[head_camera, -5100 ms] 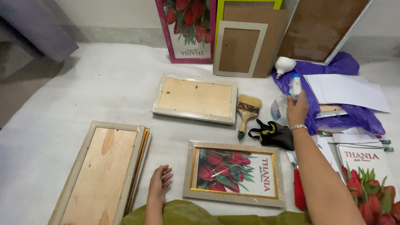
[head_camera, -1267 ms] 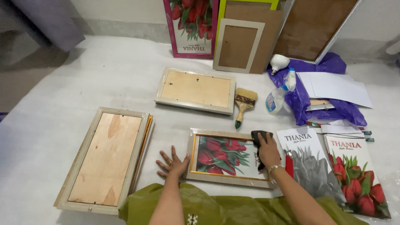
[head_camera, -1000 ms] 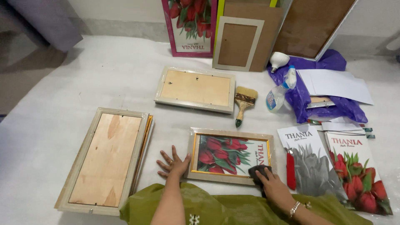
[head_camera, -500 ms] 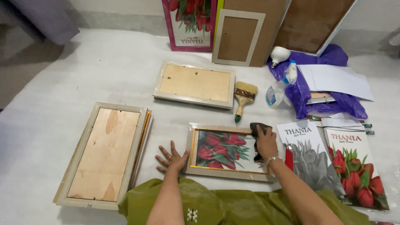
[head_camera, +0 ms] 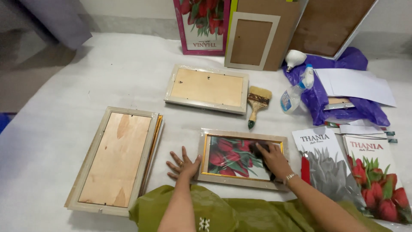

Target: Cleaning the glass surfaces of various art frames using a cleaning solution and a cloth while organizing them on the floor.

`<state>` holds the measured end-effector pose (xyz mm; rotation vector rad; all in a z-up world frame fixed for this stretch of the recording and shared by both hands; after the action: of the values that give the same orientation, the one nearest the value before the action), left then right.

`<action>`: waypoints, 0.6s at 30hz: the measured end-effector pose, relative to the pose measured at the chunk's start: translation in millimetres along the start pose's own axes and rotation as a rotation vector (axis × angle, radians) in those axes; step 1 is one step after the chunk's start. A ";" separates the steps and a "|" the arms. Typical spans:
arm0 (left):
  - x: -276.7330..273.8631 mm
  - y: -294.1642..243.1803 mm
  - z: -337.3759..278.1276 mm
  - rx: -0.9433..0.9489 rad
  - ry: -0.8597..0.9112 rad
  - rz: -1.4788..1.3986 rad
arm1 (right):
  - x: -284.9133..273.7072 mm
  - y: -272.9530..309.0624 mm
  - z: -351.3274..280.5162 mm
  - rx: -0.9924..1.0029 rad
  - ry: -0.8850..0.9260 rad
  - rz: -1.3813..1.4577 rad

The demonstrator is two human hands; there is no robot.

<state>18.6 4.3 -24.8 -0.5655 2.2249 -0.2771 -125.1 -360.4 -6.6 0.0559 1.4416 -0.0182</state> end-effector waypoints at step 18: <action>-8.3 -4.2 -7.7 -0.015 0.034 0.051 | -8.6 48.4 -8.3 -0.287 0.240 0.161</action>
<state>18.8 4.8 -12.7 -0.5145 2.2725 -0.2455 -132.2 -311.8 2.2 -0.0636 1.6623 0.3372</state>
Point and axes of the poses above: each hand's wrist, its own z-axis towards the middle knuckle, its own x-axis out of the palm, y = z × x, the point moved 2 cm from there along z, towards the middle knuckle, and after that the axes turned 5 degrees about x, right-handed, at the moved point
